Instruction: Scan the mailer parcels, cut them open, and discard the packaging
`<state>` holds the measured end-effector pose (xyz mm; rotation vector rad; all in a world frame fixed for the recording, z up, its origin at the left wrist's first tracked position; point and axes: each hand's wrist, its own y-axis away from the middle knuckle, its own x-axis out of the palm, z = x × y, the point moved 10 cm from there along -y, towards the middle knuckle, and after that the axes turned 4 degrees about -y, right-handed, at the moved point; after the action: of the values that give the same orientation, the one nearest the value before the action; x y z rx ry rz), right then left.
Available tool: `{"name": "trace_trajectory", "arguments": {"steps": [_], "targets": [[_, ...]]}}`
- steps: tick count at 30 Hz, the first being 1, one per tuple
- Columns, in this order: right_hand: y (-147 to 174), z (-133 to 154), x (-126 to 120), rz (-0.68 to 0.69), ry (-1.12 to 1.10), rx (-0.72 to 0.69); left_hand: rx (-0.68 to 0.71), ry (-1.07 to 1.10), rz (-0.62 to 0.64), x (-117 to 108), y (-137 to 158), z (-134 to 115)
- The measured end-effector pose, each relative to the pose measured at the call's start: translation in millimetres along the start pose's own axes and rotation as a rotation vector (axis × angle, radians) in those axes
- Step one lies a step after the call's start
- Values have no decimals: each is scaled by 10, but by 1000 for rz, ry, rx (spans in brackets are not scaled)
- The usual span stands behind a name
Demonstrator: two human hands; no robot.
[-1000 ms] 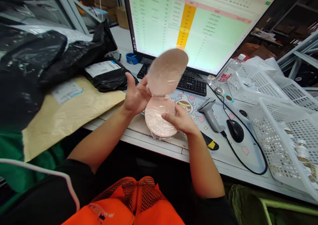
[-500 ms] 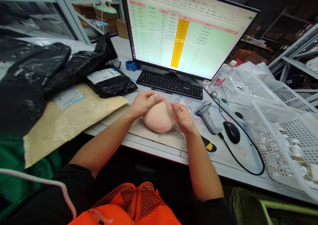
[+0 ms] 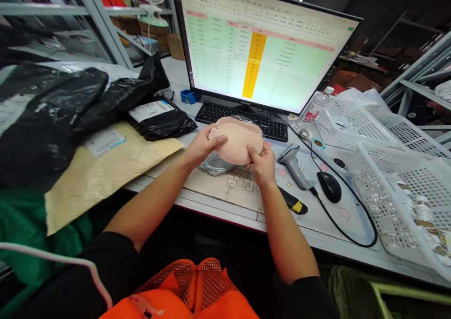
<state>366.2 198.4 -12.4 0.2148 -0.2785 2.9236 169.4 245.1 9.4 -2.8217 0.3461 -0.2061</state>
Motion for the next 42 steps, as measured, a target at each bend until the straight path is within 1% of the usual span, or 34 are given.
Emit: {"name": "trace_trajectory", "arguments": {"steps": [1, 2, 4, 6, 8, 9, 11, 13, 15, 17, 18, 19, 20, 22, 26, 29, 32, 35, 38, 40, 42], "targets": [[-17, 15, -45, -8, 7, -7, -9, 19, 53, 49, 8, -7], [-26, 27, -73, -11, 14, -12, -11, 22, 70, 65, 13, -9], [-25, 39, -70, 6, 19, -19, -6, -17, 39, 42, 11, 9], [-13, 42, -9, 52, 23, -30, 16, -117, -19, 9, 5, 29], [-21, 72, 10, 67, 57, -81, 50, -251, -43, 12, 3, 19], [-39, 95, -23, 49, 82, -116, 62, -303, -32, 26, 5, 7], [-102, 136, -189, -38, 113, -171, 65, -364, 41, 56, 25, -16], [-187, 130, -417, -128, 104, -161, 67, -484, 156, 59, 88, -37], [-262, 109, -634, -188, 104, -117, 55, -762, 289, 15, 203, 15], [-309, 101, -789, -206, 141, -72, 8, -1087, 408, -93, 344, 164], [-320, 100, -841, -203, 167, -52, -18, -1201, 449, -155, 411, 243], [-324, 100, -878, -194, 194, -35, -30, -1271, 472, -204, 467, 300], [-323, 102, -908, -186, 218, -20, -21, -1304, 477, -233, 509, 331], [-312, 105, -951, -173, 252, 4, 30, -1305, 457, -239, 558, 339], [-287, 80, -973, -145, 273, 78, 91, -1283, 379, -225, 568, 302], [-270, 12, -830, -76, 240, 134, 109, -1265, 324, -248, 560, 257], [-247, -112, -536, -10, 190, 132, 124, -1241, 293, -247, 579, 225], [-206, -293, -174, 42, 239, 95, 148, -1233, 311, -130, 650, 227], [-117, -396, 195, 147, 459, 7, 146, -1268, 306, 7, 731, 249], [-10, -399, 436, 261, 656, -74, 133, -1298, 290, 62, 765, 261], [120, -428, 628, 382, 863, -94, 130, -1311, 290, 97, 779, 266]]}}
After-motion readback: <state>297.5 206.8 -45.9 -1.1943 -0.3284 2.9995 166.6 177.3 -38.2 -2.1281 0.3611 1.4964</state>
